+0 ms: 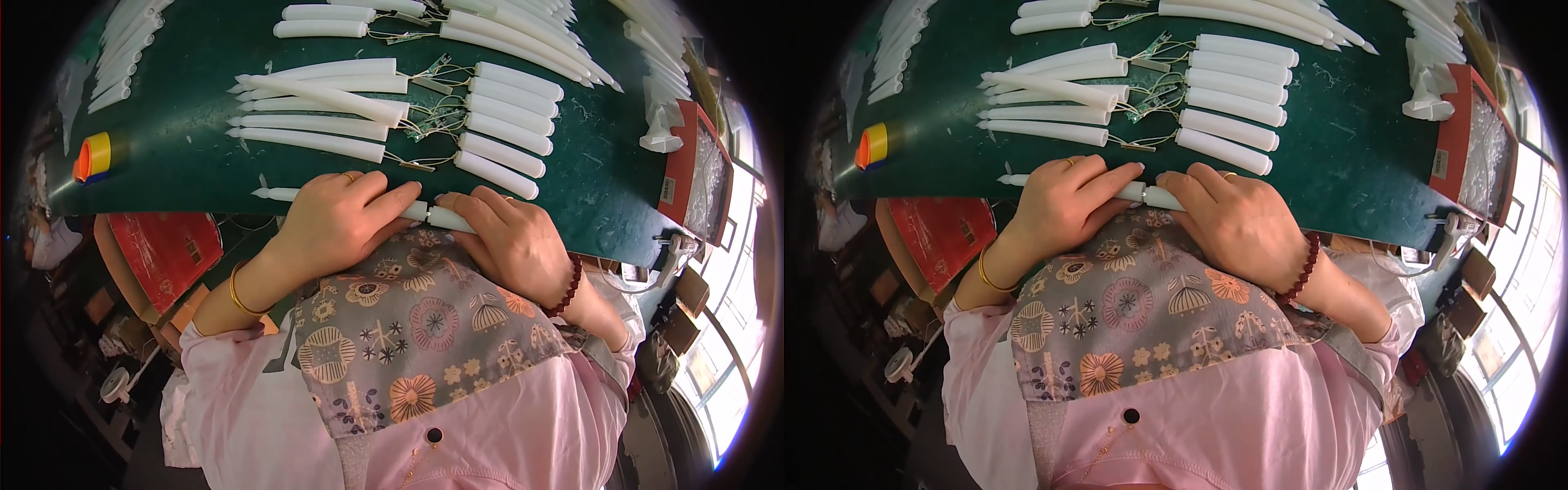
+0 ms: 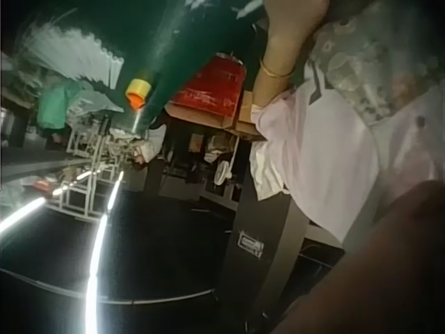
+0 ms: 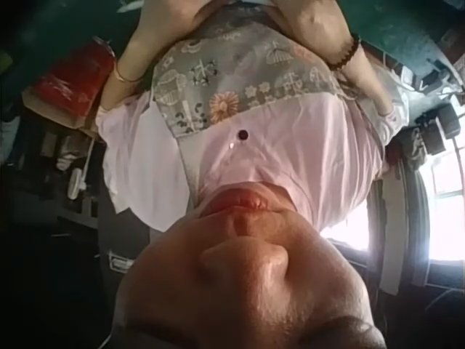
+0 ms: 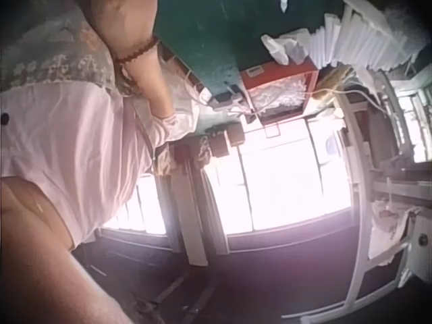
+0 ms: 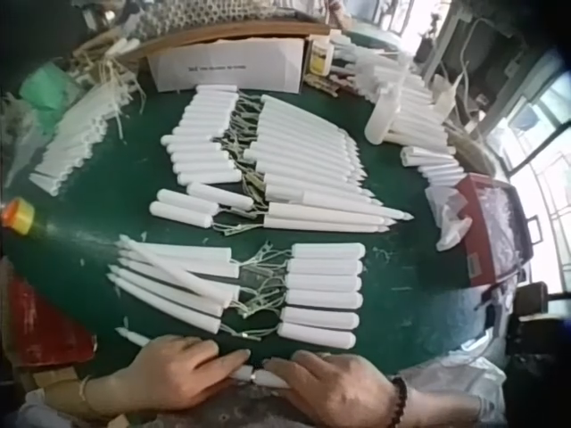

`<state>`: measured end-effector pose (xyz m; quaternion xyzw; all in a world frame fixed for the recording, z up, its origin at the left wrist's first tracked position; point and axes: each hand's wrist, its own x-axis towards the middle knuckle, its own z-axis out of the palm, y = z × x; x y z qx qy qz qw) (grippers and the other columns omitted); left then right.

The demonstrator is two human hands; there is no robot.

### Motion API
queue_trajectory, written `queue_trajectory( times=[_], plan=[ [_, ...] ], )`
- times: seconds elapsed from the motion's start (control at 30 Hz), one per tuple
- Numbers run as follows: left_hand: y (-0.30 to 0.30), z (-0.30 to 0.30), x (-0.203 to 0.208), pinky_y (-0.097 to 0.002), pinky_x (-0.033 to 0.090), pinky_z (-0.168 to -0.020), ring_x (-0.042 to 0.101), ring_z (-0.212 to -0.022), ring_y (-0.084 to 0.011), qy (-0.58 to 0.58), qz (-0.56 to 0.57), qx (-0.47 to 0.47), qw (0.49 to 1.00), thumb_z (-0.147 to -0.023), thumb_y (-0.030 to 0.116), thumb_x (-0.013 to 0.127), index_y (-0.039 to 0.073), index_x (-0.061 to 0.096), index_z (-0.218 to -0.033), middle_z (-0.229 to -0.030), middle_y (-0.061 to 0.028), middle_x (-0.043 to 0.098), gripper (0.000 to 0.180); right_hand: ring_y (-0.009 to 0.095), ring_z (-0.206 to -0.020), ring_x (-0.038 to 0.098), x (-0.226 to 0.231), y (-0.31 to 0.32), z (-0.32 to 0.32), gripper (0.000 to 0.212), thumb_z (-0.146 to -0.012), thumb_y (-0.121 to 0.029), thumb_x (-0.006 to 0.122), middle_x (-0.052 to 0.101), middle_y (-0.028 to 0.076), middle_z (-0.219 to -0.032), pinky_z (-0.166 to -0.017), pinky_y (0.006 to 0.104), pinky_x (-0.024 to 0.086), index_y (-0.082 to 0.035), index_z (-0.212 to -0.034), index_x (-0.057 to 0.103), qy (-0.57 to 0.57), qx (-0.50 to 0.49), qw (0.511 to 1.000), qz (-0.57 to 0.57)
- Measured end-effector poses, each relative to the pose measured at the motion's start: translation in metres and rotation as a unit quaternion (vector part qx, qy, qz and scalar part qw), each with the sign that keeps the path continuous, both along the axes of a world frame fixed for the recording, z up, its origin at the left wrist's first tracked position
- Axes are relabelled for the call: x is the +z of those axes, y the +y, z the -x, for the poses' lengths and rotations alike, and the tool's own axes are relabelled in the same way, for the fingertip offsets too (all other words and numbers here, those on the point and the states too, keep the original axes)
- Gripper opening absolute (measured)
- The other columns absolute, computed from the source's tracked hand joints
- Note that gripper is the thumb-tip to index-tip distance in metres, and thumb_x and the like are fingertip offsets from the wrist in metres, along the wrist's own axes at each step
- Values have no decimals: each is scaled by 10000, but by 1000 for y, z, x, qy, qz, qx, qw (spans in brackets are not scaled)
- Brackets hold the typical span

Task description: Assembling plastic tube components on a factory production line using adhesive.

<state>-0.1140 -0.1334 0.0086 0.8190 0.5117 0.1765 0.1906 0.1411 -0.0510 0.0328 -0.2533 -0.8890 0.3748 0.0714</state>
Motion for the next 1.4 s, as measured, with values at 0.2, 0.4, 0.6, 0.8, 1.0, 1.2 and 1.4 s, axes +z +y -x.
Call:
queue_trajectory(
  times=[0.2,0.4,0.6,0.8,1.0,1.2,1.4],
  plan=[
    [-4,0,-8,-365,511,-618,625,-704,-227,-64,-20,35,997,-846,272,816,80,718,-1204,-859,-53,566,418,336,-752,693,-2,-3,1,372,-901,-129,756,660,137,-924,-660,415,566,-47,-1245,640,-29,-12,999,6],
    [-3,7,-4,-347,498,-595,615,-665,-206,23,-54,10,998,-847,283,807,107,726,-1212,-826,-24,562,413,374,-725,697,-4,-4,4,335,-938,-174,742,708,156,-886,-647,446,561,-53,-1232,637,-26,-31,999,28],
    [-3,5,3,-315,472,-543,602,-622,-189,-18,-42,-31,998,-783,260,840,95,758,-1159,-762,-10,564,419,402,-730,683,-14,-3,5,245,-987,-265,706,695,189,-816,-631,468,539,-63,-1102,630,-59,32,985,160],
    [-6,2,2,-326,457,-494,588,-576,-195,-43,-34,-68,996,-760,255,851,68,746,-1102,-746,-19,557,403,411,-661,655,-14,-6,3,308,-973,-319,723,664,177,-742,-583,477,518,-40,-1006,598,-66,73,990,98],
    [-3,3,-1,-332,464,-484,603,-574,-194,-31,-30,-88,995,-768,214,838,53,736,-1064,-744,-32,564,353,403,-641,655,-12,-9,8,304,-972,-316,721,658,175,-713,-569,487,521,-46,-972,581,-67,56,995,50],
    [2,7,-6,-334,465,-481,593,-563,-197,23,-19,-129,991,-787,215,818,36,740,-1070,-732,-35,556,344,399,-600,660,-23,-9,10,362,-985,-381,685,655,182,-657,-554,491,531,-46,-920,568,-67,66,993,68],
    [8,4,-5,-335,471,-492,594,-568,-199,-1,-40,-105,994,-806,223,817,9,734,-1078,-738,-41,558,356,383,-628,665,-20,-5,13,310,-974,-337,710,668,162,-705,-559,479,520,-53,-983,585,-76,63,995,17]
  ],
)
